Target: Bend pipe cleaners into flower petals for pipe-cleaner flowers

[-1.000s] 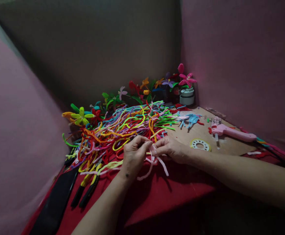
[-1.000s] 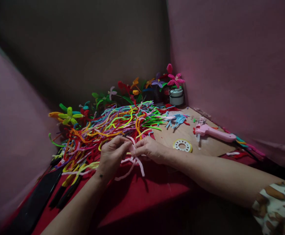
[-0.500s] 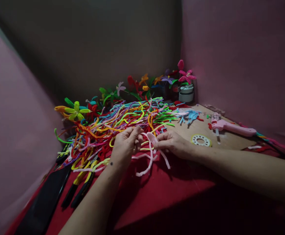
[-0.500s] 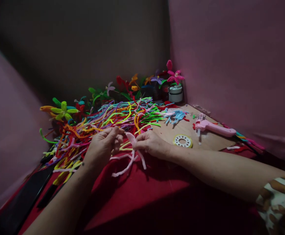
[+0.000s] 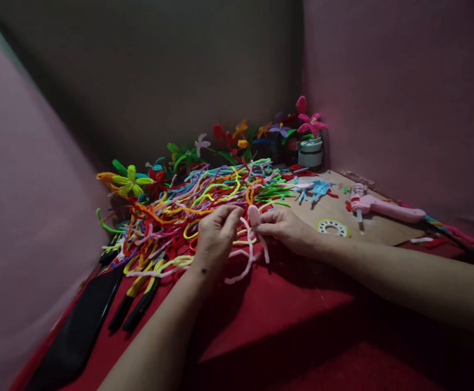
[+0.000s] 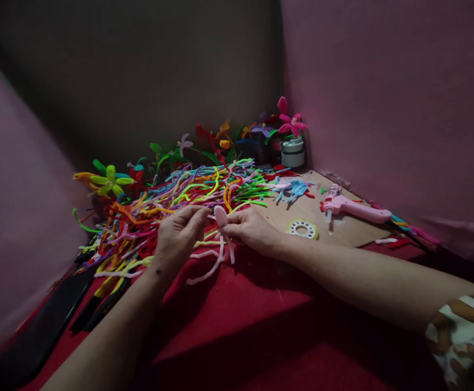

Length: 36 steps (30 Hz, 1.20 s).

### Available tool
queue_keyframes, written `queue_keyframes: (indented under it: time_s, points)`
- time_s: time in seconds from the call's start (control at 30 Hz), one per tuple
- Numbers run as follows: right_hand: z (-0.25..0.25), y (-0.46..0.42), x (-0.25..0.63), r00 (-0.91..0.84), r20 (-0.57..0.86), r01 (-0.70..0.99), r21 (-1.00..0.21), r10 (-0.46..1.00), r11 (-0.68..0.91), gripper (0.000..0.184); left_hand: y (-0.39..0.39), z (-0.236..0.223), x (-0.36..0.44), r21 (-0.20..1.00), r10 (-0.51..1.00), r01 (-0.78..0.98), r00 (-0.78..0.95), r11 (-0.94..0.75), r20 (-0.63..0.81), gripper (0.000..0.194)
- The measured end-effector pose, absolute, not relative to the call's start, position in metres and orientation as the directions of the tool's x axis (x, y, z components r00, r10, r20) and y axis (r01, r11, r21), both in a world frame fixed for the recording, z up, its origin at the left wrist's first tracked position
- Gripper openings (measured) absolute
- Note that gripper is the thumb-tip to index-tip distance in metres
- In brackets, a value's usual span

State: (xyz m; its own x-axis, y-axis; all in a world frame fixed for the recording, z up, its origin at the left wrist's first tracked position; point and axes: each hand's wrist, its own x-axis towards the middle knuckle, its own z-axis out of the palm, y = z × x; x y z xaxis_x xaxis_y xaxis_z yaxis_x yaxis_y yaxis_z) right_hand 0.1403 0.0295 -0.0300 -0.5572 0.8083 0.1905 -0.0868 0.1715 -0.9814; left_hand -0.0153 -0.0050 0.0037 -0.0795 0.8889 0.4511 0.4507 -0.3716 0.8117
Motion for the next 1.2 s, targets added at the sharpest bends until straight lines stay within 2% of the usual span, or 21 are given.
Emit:
queue_keyframes:
  time_s: [0.07, 0.13, 0.27, 0.33, 0.4, 0.5, 0.57, 0.63, 0.67, 0.73, 0.83, 1.1, 1.2]
  points:
    - [-0.031, 0.033, 0.141, -0.481, 0.211, -0.126, -0.977, 0.851, 0.171, 0.018, -0.003, 0.012, -0.023, 0.912, 0.924, 0.3, -0.173, -0.281, 0.341, 0.02]
    - [-0.032, 0.037, 0.141, -0.434, 0.174, -0.171, -0.979, 0.884, 0.109, 0.019, -0.001, 0.021, -0.033, 0.937, 0.922, 0.251, -0.241, -0.243, 0.304, 0.018]
    - [-0.032, 0.04, 0.141, -0.44, 0.112, -0.258, -0.966, 0.891, -0.006, 0.02, 0.001, 0.032, -0.061, 0.932, 0.93, 0.323, -0.264, -0.167, 0.258, 0.018]
    - [-0.033, 0.042, 0.141, -0.447, 0.089, -0.304, -0.951, 0.89, -0.057, 0.021, 0.003, 0.034, -0.076, 0.895, 0.956, 0.436, -0.212, -0.093, 0.203, 0.018]
    - [-0.033, 0.044, 0.141, -0.439, 0.053, -0.342, -0.933, 0.897, -0.113, 0.023, 0.005, 0.033, -0.089, 0.744, 0.981, 0.666, -0.102, -0.058, 0.167, 0.016]
    - [-0.032, 0.044, 0.14, -0.433, 0.017, -0.376, -0.912, 0.901, -0.163, 0.025, 0.008, 0.024, -0.099, 0.277, 0.99, 0.954, 0.083, -0.111, 0.113, 0.014]
    - [-0.031, 0.044, 0.14, -0.443, 0.002, -0.38, -0.906, 0.896, -0.186, 0.025, 0.01, 0.015, -0.099, -0.007, 0.987, 0.989, 0.145, -0.145, 0.067, 0.017]
    - [-0.031, 0.044, 0.14, -0.455, -0.018, -0.374, -0.904, 0.89, -0.209, 0.025, 0.012, 0.006, -0.097, -0.185, 0.987, 0.971, 0.158, -0.153, 0.014, 0.02]
    - [-0.031, 0.044, 0.141, -0.457, -0.026, -0.373, -0.902, 0.889, -0.218, 0.025, 0.013, 0.004, -0.096, -0.237, 0.986, 0.958, 0.165, -0.162, -0.004, 0.022]
    - [-0.032, 0.044, 0.141, -0.462, -0.038, -0.378, -0.895, 0.886, -0.236, 0.025, 0.015, 0.003, -0.095, -0.281, 0.981, 0.941, 0.193, -0.191, -0.019, 0.024]
    - [-0.031, 0.044, 0.141, -0.472, -0.045, -0.388, -0.886, 0.881, -0.253, 0.022, 0.018, 0.014, -0.098, -0.27, 0.972, 0.934, 0.229, -0.234, -0.049, 0.025]
    - [-0.023, 0.036, 0.139, -0.512, -0.038, -0.374, -0.89, 0.858, -0.263, 0.02, 0.004, 0.044, -0.1, -0.311, 0.986, 0.944, 0.068, -0.112, -0.152, 0.016]
    - [-0.025, 0.037, 0.139, -0.507, -0.023, -0.412, -0.872, 0.862, -0.265, 0.021, -0.012, 0.044, -0.095, -0.257, 0.985, 0.957, 0.106, -0.138, -0.135, 0.014]
